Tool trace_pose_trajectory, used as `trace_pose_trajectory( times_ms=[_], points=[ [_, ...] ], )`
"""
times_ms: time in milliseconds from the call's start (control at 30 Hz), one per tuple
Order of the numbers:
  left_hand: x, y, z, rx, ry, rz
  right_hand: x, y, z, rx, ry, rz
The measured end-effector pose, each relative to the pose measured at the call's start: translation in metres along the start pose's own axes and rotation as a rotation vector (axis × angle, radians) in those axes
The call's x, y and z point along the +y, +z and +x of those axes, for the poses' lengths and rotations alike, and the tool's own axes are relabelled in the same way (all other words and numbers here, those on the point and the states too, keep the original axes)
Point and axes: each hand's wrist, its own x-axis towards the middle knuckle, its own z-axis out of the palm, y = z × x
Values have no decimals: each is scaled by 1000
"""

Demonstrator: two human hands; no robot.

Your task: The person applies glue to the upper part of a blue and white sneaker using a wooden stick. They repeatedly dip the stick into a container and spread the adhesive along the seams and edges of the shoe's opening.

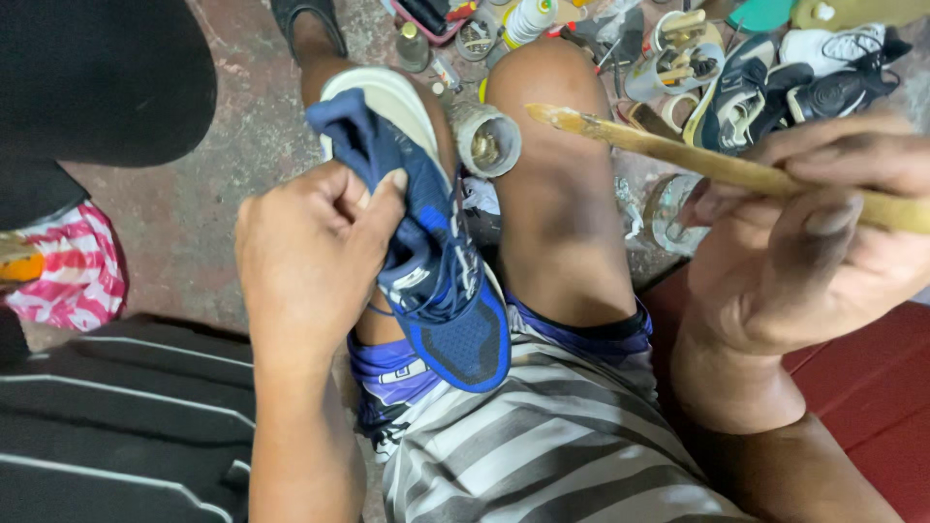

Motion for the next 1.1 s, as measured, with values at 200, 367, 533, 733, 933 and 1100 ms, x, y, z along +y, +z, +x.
trace_pose_trajectory(
  times_ms=[200, 367, 533, 733, 933, 1100],
  points=[
    [5, -1, 0, -63, -57, 28, 22, 5, 24, -520, 45, -468],
    [10, 0, -2, -56, -95, 42, 67, 32, 13, -585, -26, -616],
    [15, 2, -3, -36, -116, 30, 99, 38, 2, -515, 132, -484],
    [17, 5, -2, -23, -92, 7, 129, 33, -9, -376, 564, -215],
    [10, 5, -3, -13, -57, 54, 120, -15, 0, -161, 661, 286],
    [14, 7, -3, 7, -79, 50, 70, -22, 6, -42, 789, 624]
  ],
)
